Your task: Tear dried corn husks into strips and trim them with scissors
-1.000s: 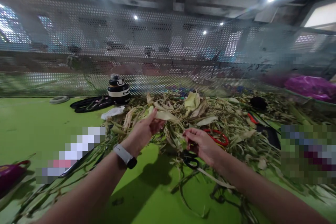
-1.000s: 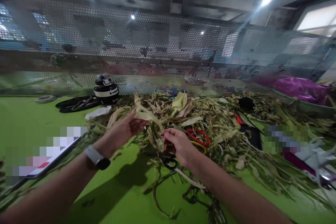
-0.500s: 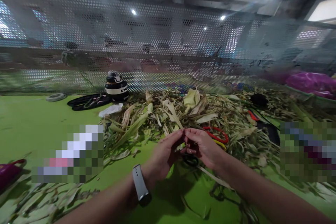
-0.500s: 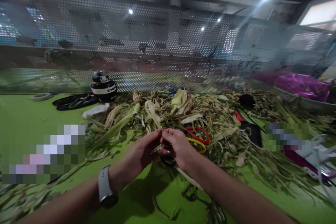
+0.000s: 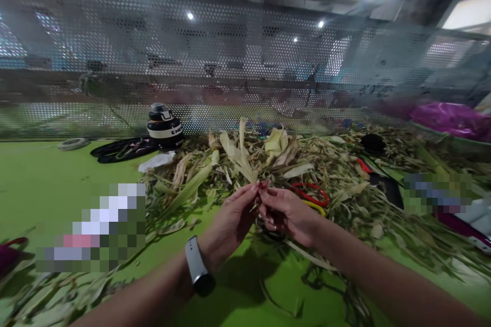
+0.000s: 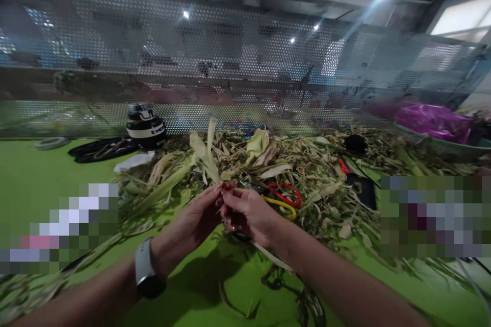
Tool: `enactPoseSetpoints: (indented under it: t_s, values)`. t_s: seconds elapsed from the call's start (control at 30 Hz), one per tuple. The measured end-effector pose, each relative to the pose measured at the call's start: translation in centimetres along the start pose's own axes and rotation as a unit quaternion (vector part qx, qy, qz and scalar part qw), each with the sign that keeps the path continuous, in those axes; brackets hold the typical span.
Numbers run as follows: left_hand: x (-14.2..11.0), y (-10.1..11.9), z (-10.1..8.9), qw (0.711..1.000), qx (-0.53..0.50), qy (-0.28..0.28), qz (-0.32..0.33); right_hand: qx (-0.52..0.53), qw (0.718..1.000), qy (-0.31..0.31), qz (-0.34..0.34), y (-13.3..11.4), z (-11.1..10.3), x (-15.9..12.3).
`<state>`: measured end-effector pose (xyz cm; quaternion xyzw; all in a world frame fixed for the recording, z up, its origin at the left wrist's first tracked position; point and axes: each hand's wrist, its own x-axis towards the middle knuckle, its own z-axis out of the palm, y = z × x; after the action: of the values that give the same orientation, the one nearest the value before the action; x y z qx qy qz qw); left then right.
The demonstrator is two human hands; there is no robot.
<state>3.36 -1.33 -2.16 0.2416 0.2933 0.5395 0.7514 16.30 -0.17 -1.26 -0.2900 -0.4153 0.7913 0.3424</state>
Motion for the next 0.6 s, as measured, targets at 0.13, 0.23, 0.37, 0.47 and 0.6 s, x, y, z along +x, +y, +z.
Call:
enactPoseSetpoints:
  t_s: [0.13, 0.23, 0.37, 0.47, 0.6]
  values:
    - [0.4, 1.7, -0.3, 0.999, 0.013, -0.017, 0.026, -0.069, 0.998, 0.000, 0.011, -0.7, -0.1, -0.3]
    - [0.8, 4.1, -0.8, 0.996, 0.021, 0.048, 0.068, -0.198, 0.975, 0.075, -0.061, -3.2, -1.5, 0.1]
    - [1.1, 6.7, -1.6, 0.994, 0.081, 0.067, 0.032, -0.568, 0.796, 0.122, -0.167, -6.4, -4.1, 2.3]
    - [1.2, 7.5, -1.9, 0.993, 0.094, 0.069, 0.024, -0.732, 0.652, 0.084, -0.180, -6.3, -5.1, 4.6]
    - [1.4, 7.9, -2.2, 0.994, 0.090, 0.054, 0.022, -0.775, 0.604, 0.081, -0.167, -4.8, -4.9, 7.0]
